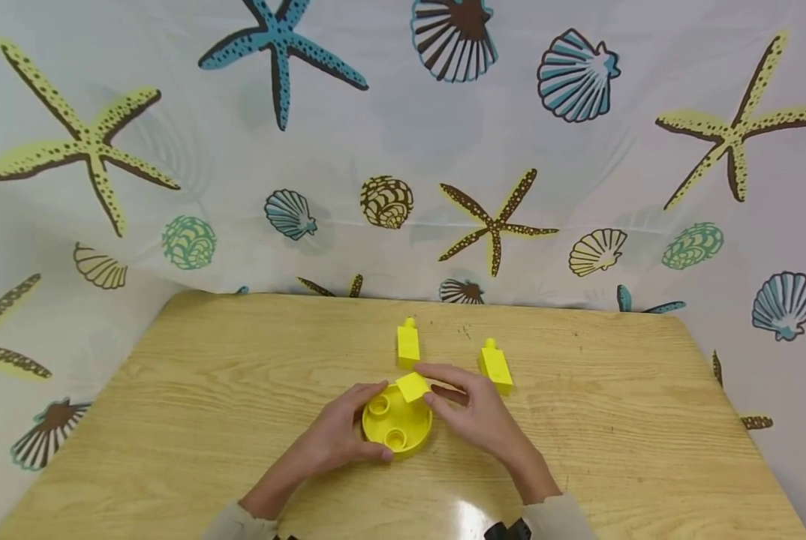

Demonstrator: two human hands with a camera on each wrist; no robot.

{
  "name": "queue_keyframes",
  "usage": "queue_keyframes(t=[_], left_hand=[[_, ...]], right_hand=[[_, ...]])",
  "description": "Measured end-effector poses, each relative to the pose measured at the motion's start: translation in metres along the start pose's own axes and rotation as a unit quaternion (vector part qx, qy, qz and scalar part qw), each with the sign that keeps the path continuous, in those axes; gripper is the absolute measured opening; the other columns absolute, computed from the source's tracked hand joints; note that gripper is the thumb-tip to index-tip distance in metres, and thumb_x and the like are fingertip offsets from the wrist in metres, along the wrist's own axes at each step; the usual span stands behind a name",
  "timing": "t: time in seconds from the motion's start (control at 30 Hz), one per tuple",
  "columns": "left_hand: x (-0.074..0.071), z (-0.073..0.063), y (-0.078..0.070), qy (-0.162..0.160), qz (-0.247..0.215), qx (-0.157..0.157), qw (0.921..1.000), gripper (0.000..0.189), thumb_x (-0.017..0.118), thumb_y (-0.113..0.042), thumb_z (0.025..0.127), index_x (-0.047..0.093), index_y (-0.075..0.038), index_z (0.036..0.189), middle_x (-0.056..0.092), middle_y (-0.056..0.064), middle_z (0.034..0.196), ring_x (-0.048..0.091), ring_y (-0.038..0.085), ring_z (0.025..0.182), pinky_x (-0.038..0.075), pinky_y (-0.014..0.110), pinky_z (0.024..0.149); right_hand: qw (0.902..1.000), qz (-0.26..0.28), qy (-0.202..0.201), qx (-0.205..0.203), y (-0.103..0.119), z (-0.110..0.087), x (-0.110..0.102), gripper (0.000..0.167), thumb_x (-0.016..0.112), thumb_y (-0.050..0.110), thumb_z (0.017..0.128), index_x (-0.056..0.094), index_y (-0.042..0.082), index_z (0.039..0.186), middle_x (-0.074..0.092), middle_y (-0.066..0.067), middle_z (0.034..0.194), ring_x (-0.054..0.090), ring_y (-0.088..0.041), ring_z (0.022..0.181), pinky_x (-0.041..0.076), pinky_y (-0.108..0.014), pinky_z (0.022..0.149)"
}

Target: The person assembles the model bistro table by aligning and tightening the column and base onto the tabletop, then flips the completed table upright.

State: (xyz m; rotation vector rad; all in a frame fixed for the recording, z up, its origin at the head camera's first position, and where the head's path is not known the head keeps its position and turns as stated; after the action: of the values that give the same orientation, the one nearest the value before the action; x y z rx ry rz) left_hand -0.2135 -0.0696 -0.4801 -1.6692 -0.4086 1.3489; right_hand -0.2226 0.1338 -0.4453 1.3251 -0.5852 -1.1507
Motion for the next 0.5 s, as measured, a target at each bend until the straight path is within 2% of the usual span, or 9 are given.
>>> queue_keyframes(t=[0.17,0.4,0.5], left_hand=[[-0.0014,-0.0002,-0.0002,-0.001,-0.002,0.0,1.0,0.1,0.096,-0.026,0.073,0.043,0.006,0.151,0.051,0.02,0.146,0.052,0.036,0.132,0.043,0.053,0.112],[-0.0015,0.0002,-0.0003,-0.001,-0.003,0.003,1.0,0.099,0.096,-0.024,0.073,0.043,0.007,0.151,0.051,0.021,0.145,0.052,0.036,0.132,0.042,0.052,0.112],[-0.0011,-0.0002,-0.0007,-0.002,0.0,0.004,1.0,0.099,0.096,-0.025,0.073,0.043,0.007,0.151,0.051,0.021,0.144,0.052,0.036,0.131,0.043,0.052,0.112]], right_hand=[[0.9998,0.004,-0.003,0.019,-0.0009,0.0013,0.0014,0.037,0.069,0.013,0.1,0.065,0.005,0.136,0.064,-0.01,0.138,0.06,-0.027,0.127,0.053,-0.032,0.1],[0.9984,-0.012,-0.054,0.011,-0.0009,0.0018,-0.0006,0.034,0.079,0.013,0.092,0.067,0.008,0.123,0.065,-0.011,0.126,0.065,-0.029,0.116,0.056,-0.035,0.098],[0.9976,-0.023,-0.065,0.007,-0.0024,0.0015,-0.0005,0.038,0.081,0.014,0.09,0.066,0.009,0.125,0.064,-0.009,0.124,0.065,-0.029,0.109,0.057,-0.035,0.096]])
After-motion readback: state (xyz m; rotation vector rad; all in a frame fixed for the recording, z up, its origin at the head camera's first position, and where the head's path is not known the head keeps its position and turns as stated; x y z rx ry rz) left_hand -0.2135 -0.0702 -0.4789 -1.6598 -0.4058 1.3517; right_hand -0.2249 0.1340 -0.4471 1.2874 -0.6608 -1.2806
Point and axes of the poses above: each hand's wrist, its own z-axis towards the middle knuckle, its own x-axis out of the palm, y = z × x, the point moved 6 cm from there along z, towards the middle knuckle
